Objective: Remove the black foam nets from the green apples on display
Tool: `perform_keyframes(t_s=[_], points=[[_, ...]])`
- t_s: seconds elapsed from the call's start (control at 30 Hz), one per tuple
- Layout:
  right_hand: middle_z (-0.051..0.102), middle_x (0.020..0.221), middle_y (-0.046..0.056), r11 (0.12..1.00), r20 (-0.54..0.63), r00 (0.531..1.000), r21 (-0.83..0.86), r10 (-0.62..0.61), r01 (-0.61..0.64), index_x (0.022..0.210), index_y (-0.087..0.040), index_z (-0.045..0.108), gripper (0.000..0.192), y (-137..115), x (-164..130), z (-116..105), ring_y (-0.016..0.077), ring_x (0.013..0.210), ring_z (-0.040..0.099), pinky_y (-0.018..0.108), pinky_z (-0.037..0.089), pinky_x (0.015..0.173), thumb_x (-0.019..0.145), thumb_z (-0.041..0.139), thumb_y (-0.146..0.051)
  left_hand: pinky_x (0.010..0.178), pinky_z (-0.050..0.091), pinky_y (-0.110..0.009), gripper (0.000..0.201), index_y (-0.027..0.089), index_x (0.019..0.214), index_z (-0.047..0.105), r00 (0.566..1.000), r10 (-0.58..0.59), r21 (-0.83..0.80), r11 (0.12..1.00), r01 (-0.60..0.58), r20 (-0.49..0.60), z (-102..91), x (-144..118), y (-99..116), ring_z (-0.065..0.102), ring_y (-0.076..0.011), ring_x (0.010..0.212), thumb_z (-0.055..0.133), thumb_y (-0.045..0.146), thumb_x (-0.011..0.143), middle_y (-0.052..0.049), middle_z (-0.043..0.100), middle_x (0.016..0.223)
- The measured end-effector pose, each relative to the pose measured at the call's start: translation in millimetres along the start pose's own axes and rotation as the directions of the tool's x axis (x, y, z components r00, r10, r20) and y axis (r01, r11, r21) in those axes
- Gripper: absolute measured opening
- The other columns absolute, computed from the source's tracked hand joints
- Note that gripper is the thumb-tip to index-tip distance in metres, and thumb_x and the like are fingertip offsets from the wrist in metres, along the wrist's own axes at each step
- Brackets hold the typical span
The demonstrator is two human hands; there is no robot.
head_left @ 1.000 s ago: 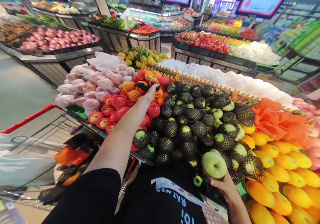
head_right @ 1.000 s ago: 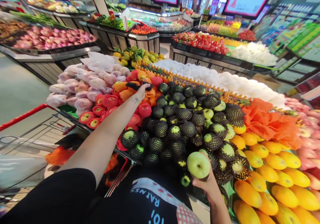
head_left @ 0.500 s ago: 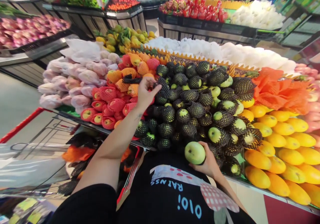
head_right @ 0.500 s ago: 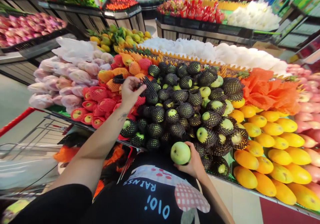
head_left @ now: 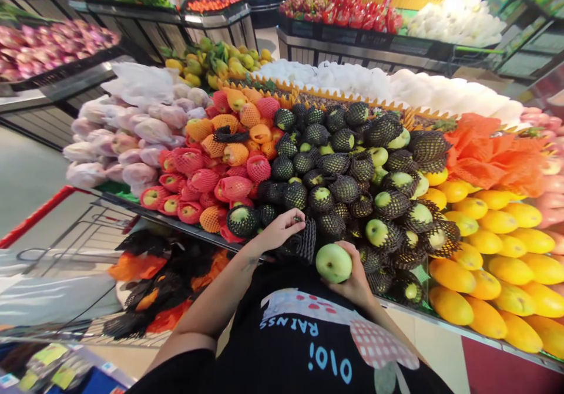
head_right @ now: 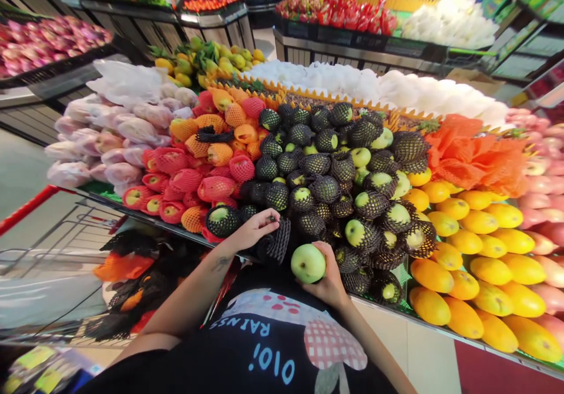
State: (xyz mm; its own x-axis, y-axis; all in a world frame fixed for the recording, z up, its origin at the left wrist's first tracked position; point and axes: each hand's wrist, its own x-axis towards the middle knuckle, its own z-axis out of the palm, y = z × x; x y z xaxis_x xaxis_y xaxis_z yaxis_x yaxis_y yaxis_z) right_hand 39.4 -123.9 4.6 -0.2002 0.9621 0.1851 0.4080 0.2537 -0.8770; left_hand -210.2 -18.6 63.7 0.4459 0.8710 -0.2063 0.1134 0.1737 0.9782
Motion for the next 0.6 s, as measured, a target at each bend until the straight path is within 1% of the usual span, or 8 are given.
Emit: perform_keyframes(t_s=[0.07, 0.13, 0.2, 0.27, 0.37, 0.47, 0.53, 0.6], points=[[0.052, 0.130, 0.013, 0.994, 0.030, 0.999, -0.108, -0.032, 0.035, 0.133, -0.028, 0.038, 0.082, 1.6, 4.2, -0.3, 0.0361, 0.129, 0.049, 0.057, 0.041, 0.110, 0.066, 0.082, -0.043, 0.052, 0.024, -0.024, 0.034, 0.021, 0.092, 0.052, 0.998, -0.012, -0.014, 1.000, 0.011, -0.067, 1.6, 1.9, -0.9, 0.032, -0.0100, 0.055, 0.066, 0.051, 0.084, 0.007, 0.039, 0.063], [0.055, 0.130, 0.014, 0.979, 0.085, 0.995, -0.190, -0.057, 0.072, 0.135, -0.026, 0.041, 0.084, 3.2, 8.8, -2.6, 0.0392, 0.133, 0.044, 0.059, 0.040, 0.110, 0.064, 0.083, -0.045, 0.051, 0.020, -0.025, 0.036, 0.021, 0.094, 0.051, 0.995, -0.011, -0.024, 1.000, 0.008, -0.101, 2.9, 3.5, -0.5, 0.028, -0.0100, 0.053, 0.064, 0.053, 0.084, 0.008, 0.035, 0.061], [0.056, 0.129, 0.014, 0.964, 0.139, 0.988, -0.246, -0.067, 0.100, 0.136, -0.024, 0.043, 0.085, 5.2, 12.9, -5.4, 0.0410, 0.135, 0.041, 0.060, 0.039, 0.110, 0.065, 0.084, -0.046, 0.051, 0.020, -0.025, 0.036, 0.021, 0.094, 0.051, 0.994, -0.004, -0.026, 1.000, 0.001, -0.112, 4.3, 4.2, 0.8, 0.029, -0.0101, 0.053, 0.065, 0.052, 0.084, 0.007, 0.034, 0.061], [0.057, 0.129, 0.014, 0.949, 0.173, 0.983, -0.295, -0.063, 0.112, 0.138, -0.024, 0.044, 0.088, 7.6, 15.3, -7.8, 0.0411, 0.133, 0.041, 0.060, 0.040, 0.109, 0.064, 0.084, -0.049, 0.051, 0.020, -0.025, 0.035, 0.021, 0.094, 0.050, 0.995, -0.012, -0.034, 0.999, 0.009, -0.098, 5.6, 4.0, 2.8, 0.029, -0.0102, 0.053, 0.065, 0.051, 0.084, 0.007, 0.035, 0.061], [0.053, 0.131, 0.015, 0.922, 0.157, 0.987, -0.379, -0.020, 0.079, 0.141, -0.025, 0.045, 0.089, 9.2, 15.5, -11.8, 0.0396, 0.126, 0.045, 0.060, 0.040, 0.108, 0.065, 0.085, -0.051, 0.055, 0.027, -0.024, 0.031, 0.021, 0.091, 0.050, 0.997, -0.011, -0.058, 0.998, 0.006, -0.075, 7.4, 2.7, 5.7, 0.034, -0.0108, 0.058, 0.064, 0.047, 0.083, 0.005, 0.041, 0.066], [0.048, 0.135, 0.015, 0.911, 0.164, 0.986, -0.408, 0.013, 0.055, 0.148, -0.028, 0.039, 0.091, 7.5, 13.7, -18.6, 0.0374, 0.124, 0.046, 0.059, 0.040, 0.107, 0.070, 0.083, -0.044, 0.064, 0.034, -0.025, 0.026, 0.020, 0.084, 0.050, 0.997, 0.012, -0.081, 0.997, -0.017, -0.071, 9.2, 2.0, 5.0, 0.039, -0.0118, 0.067, 0.064, 0.042, 0.081, 0.004, 0.044, 0.073], [0.048, 0.136, 0.014, 0.919, 0.212, 0.977, -0.388, 0.015, 0.070, 0.152, -0.030, 0.031, 0.097, 6.1, 12.8, -24.1, 0.0366, 0.125, 0.046, 0.059, 0.041, 0.107, 0.071, 0.082, -0.035, 0.066, 0.035, -0.025, 0.024, 0.020, 0.078, 0.048, 0.997, 0.013, -0.111, 0.994, -0.022, -0.081, 11.0, 2.1, 1.5, 0.038, -0.0123, 0.069, 0.061, 0.040, 0.079, 0.003, 0.042, 0.073], [0.049, 0.137, 0.014, 0.923, 0.264, 0.964, -0.375, 0.019, 0.085, 0.154, -0.030, 0.027, 0.100, 6.0, 12.3, -29.1, 0.0365, 0.125, 0.047, 0.059, 0.041, 0.106, 0.070, 0.081, -0.027, 0.066, 0.034, -0.026, 0.023, 0.020, 0.075, 0.045, 0.995, -0.001, -0.152, 0.988, -0.014, -0.098, 13.7, 2.4, -2.9, 0.036, -0.0128, 0.068, 0.058, 0.038, 0.076, 0.003, 0.040, 0.072]])
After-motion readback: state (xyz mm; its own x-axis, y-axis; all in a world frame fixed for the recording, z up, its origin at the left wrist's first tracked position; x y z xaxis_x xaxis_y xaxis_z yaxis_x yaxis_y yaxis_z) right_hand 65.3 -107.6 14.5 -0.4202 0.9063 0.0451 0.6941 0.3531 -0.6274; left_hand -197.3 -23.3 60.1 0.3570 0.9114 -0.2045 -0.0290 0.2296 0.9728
